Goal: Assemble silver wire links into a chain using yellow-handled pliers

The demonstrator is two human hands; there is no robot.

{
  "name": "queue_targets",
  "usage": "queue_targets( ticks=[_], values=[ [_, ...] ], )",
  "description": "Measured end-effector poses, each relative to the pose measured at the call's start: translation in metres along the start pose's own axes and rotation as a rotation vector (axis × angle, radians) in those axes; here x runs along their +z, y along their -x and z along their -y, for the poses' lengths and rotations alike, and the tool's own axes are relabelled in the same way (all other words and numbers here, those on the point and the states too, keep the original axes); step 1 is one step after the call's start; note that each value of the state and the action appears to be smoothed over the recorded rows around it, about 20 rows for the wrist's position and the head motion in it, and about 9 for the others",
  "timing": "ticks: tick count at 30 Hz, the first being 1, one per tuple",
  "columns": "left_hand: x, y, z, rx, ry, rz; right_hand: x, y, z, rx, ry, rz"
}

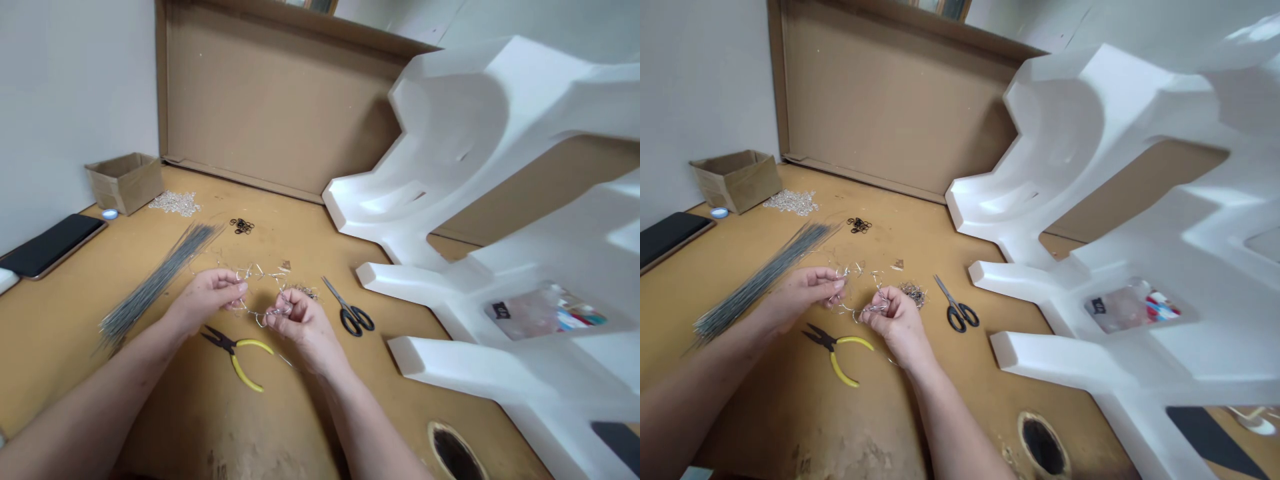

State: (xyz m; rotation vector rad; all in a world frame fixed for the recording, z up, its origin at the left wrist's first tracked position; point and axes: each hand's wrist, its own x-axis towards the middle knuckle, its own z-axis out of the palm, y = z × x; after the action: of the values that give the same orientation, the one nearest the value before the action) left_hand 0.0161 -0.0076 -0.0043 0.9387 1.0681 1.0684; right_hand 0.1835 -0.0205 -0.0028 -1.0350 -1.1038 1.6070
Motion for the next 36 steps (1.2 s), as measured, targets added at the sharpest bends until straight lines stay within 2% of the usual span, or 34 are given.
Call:
queue_targets(
  ticks=[9,15,22,32,36],
  values=[
    [-0.0017,-0.0014,-0.0028,0.045,0.004,-0.012,0.0001,0.0005,-0.0017,0.038,0.013,0.020],
    [-0.0018,0.0012,-0.0060,-0.008,-0.005,0.006,-0.0002,-0.0008,-0.0028,0.031,0.025,0.042],
    [-0.0028,-0.0006,-0.0022,-0.076,-0.003,0.053,0.0025,0.0007,-0.0064,0.068,0.146,0.121],
    [-0.0003,-0.0016,-0.0058,-0.090,0.137,-0.092,0.0031,0.0034,-0.0069,0.110,0.296,0.184],
    [0.0006,-0.0012,-0.0049,-0.092,0.143,-0.082,0.0036,0.0031,-0.0040,0.032,0.344,0.167]
  ],
)
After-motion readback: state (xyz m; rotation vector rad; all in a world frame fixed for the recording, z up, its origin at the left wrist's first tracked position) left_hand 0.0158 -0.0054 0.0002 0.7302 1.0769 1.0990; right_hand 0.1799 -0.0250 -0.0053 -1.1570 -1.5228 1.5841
